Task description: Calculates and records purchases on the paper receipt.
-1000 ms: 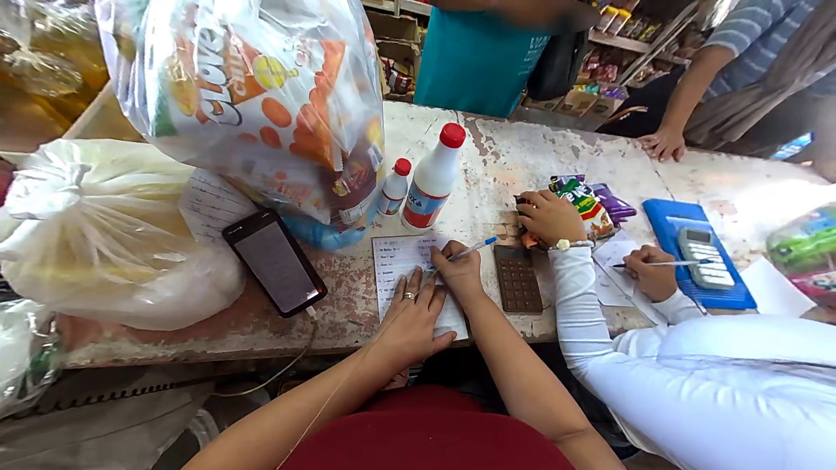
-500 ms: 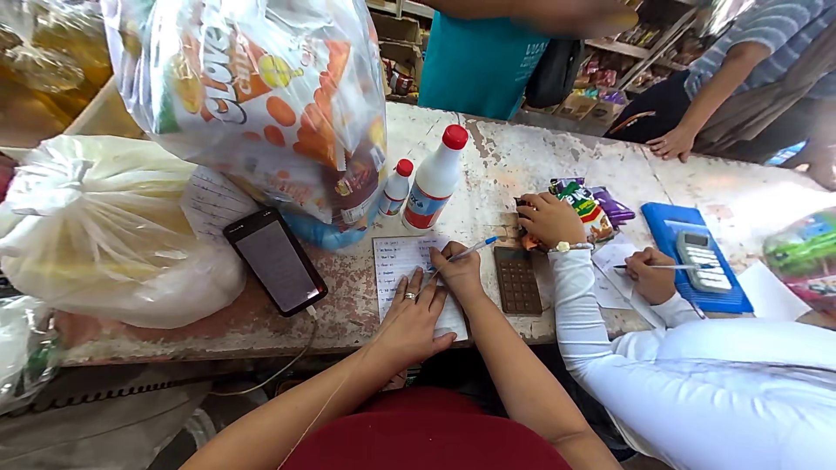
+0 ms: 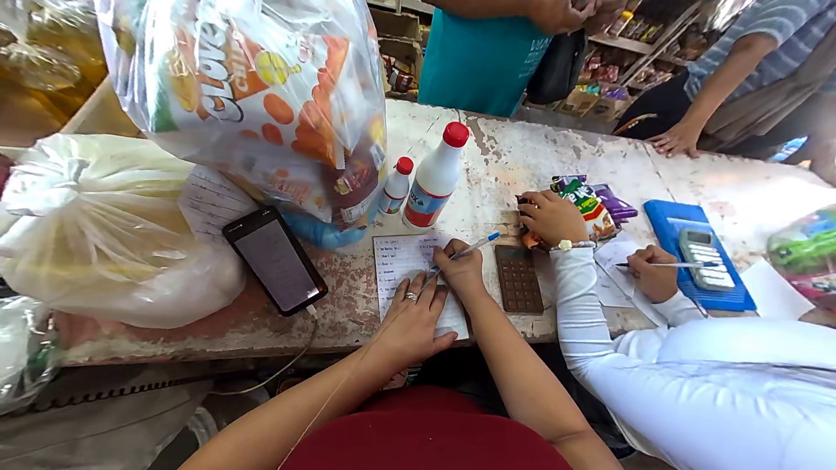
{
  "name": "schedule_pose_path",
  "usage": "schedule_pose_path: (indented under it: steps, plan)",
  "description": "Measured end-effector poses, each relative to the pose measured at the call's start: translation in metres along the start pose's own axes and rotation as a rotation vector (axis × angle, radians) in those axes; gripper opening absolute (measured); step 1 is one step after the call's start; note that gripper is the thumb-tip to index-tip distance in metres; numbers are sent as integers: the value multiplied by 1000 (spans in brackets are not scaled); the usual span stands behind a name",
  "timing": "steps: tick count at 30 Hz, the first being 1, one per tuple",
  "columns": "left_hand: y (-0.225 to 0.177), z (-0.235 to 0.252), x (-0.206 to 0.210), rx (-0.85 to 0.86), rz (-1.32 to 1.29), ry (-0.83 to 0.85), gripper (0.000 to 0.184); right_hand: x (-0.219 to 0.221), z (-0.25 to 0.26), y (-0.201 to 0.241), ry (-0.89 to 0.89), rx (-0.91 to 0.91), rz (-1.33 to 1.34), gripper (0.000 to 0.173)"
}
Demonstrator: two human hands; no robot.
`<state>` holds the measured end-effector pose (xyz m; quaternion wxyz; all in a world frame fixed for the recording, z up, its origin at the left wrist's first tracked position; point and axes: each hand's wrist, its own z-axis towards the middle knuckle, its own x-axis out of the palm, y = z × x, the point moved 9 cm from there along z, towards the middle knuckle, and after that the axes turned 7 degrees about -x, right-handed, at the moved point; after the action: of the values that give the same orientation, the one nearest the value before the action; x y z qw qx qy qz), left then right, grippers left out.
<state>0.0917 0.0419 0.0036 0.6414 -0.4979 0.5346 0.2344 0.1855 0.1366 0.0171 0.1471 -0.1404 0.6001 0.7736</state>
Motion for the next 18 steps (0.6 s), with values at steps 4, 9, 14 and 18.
schedule_pose_path:
  steps: [4,9,14,18]
  plan:
    - [0,0,1,15,1,-25,83,0,0,0,-15,2,-41,34]
    - [0,0,0,18,5,-33,82,1,-1,0,-8,-10,-22,35]
    - [-1,-1,-1,24,11,-52,81,1,0,1,21,-18,-17,34]
    - [-1,-1,0,25,18,-62,81,1,0,2,2,-25,-12,34]
